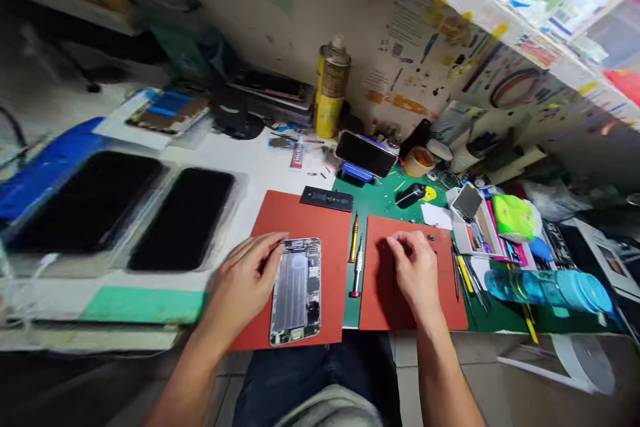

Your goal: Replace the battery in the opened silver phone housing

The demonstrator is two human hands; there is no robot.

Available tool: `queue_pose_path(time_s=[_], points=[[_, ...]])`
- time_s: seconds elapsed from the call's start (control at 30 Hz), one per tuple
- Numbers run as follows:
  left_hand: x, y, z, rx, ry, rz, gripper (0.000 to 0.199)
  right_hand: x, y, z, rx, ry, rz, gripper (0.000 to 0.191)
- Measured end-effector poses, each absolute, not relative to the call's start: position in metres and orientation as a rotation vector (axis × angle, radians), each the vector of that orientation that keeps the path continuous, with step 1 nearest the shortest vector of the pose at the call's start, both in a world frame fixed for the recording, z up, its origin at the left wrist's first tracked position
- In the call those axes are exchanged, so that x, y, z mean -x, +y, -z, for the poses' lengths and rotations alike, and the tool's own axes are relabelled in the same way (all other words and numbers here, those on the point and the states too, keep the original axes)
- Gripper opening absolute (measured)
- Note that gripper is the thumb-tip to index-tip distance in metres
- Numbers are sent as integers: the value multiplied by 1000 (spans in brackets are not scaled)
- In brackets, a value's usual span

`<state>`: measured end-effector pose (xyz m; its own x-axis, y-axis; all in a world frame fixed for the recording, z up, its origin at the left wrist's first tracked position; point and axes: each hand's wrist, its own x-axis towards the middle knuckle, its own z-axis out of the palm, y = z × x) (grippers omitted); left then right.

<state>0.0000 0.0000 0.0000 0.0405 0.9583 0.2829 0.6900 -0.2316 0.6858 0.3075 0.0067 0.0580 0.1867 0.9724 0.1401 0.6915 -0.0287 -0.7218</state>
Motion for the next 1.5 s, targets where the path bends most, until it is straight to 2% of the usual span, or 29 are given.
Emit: queue_pose_path(time_s=[0.17,0.47,1.07,1.23,1.5], points=[[-4,-2,0,-1956,1699,-998,29,-236,0,-54,1568,-1847,-725,16],[-7,-2,1,-1986,1659,-1025,29,-190,16,-40,1491,-2020,-646,15],[-8,-5,3,-2015,1629,-1069,28,-180,20,-20,1488,-1963,-602,16],[-8,-5,1,-2008,1631,-1063,27,-188,20,-22,1502,-1863,-636,14],[-7,-6,-1,-1991,1626,-1064,28,-211,6,-37,1593,-1683,-595,21]])
